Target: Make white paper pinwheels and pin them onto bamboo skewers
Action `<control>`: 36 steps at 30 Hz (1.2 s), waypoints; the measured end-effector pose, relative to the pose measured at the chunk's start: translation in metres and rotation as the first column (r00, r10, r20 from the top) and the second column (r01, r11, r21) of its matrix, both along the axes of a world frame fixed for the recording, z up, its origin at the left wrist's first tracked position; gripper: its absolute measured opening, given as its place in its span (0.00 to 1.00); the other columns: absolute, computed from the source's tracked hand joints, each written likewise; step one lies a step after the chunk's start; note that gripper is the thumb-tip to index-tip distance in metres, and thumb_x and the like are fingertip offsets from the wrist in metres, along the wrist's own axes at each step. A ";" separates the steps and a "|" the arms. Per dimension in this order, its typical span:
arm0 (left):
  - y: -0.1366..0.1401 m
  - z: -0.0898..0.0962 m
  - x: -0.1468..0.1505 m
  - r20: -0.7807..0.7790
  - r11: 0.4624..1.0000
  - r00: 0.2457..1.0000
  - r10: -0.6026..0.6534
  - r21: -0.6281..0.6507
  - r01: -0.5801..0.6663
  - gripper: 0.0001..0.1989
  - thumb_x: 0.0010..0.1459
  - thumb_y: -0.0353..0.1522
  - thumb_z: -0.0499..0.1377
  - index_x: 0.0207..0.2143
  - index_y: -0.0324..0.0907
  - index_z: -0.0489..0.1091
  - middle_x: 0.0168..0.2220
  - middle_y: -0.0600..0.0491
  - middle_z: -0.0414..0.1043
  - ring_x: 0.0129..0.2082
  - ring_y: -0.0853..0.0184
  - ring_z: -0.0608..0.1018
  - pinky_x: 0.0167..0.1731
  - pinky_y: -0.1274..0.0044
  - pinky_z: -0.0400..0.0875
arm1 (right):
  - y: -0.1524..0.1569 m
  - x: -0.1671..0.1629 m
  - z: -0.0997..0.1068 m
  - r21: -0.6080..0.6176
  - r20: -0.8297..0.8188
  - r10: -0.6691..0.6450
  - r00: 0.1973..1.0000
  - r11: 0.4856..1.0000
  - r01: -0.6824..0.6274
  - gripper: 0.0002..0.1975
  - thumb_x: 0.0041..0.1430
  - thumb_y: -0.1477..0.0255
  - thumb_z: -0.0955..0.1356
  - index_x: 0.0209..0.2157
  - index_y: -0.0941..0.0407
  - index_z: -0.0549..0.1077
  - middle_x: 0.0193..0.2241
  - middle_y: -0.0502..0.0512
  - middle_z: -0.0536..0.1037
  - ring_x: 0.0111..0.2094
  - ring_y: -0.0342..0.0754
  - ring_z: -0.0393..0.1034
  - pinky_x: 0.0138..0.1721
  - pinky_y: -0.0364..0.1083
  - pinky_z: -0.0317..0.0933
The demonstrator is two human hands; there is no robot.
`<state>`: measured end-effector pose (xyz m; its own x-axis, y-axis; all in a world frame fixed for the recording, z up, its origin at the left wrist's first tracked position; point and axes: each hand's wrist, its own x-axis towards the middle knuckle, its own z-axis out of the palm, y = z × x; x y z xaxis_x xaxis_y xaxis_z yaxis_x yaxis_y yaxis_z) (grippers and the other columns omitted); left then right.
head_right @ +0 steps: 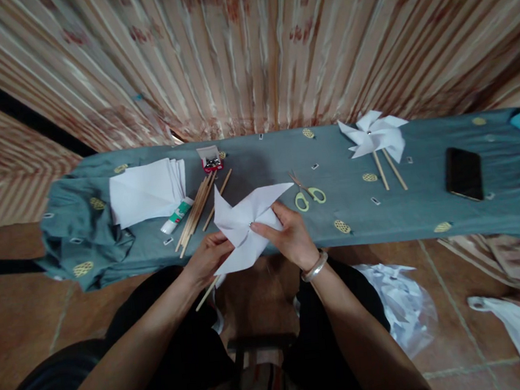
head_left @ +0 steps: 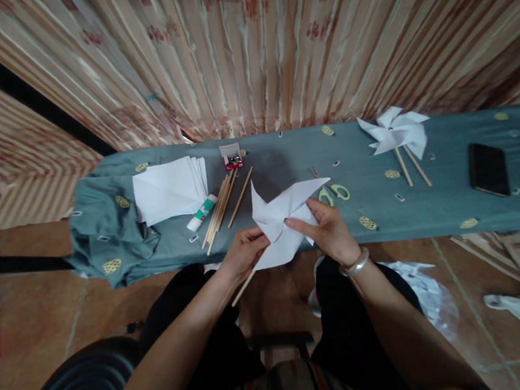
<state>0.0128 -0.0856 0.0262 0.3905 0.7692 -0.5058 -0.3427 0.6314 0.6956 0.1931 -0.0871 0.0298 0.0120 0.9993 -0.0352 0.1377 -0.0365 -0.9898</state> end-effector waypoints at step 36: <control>-0.034 -0.032 -0.005 0.047 0.974 0.985 0.167 -0.164 -0.158 0.14 0.32 0.28 0.74 0.25 0.36 0.77 0.23 0.51 0.79 0.27 0.63 0.81 0.36 0.72 0.75 | 0.012 -0.006 -0.018 -0.193 0.128 0.345 0.930 0.928 -0.318 0.18 0.46 0.59 0.73 0.32 0.59 0.77 0.27 0.51 0.79 0.27 0.47 0.69 0.31 0.44 0.62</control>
